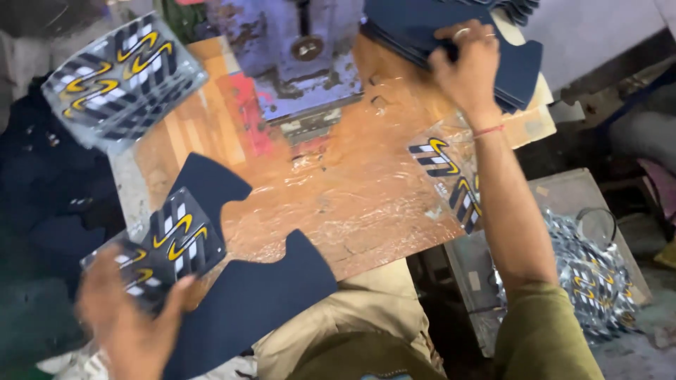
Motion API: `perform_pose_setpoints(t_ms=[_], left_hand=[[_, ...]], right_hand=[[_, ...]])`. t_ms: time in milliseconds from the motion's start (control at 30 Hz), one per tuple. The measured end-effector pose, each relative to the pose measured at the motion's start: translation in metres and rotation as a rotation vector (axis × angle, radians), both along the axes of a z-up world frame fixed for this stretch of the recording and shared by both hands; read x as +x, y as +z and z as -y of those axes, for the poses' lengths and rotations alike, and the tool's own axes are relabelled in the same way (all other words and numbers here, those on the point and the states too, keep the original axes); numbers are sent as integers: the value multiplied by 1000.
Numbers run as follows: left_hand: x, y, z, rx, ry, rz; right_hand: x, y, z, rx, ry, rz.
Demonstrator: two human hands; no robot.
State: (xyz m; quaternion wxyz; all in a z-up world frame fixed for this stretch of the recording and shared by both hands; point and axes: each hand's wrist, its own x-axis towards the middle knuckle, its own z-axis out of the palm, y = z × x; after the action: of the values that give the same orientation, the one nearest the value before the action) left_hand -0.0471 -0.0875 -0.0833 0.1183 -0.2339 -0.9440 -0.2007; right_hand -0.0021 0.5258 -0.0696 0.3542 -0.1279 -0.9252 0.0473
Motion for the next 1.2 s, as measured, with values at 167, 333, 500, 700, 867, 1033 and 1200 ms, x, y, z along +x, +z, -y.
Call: perform_pose_setpoints(t_ms=[167, 333, 500, 700, 867, 1033, 1200], left_hand=[[-10, 34, -97, 380, -298, 242], [-23, 28, -123, 575, -467, 505], [-60, 18, -135, 772, -485, 1185], [-23, 34, -170, 59, -558, 397], [1, -4, -187, 33, -438, 160], [-72, -17, -208, 44, -391, -84], [-123, -8, -222, -21, -329, 132]], right_hand=[[46, 6, -15, -204, -50, -151], [130, 63, 163, -98, -110, -180], [167, 22, 240, -278, 496, 400], [168, 21, 248, -508, 721, 463], [113, 15, 194, -290, 405, 453], [35, -9, 154, -89, 433, 451], [4, -14, 138, -49, 399, 435]])
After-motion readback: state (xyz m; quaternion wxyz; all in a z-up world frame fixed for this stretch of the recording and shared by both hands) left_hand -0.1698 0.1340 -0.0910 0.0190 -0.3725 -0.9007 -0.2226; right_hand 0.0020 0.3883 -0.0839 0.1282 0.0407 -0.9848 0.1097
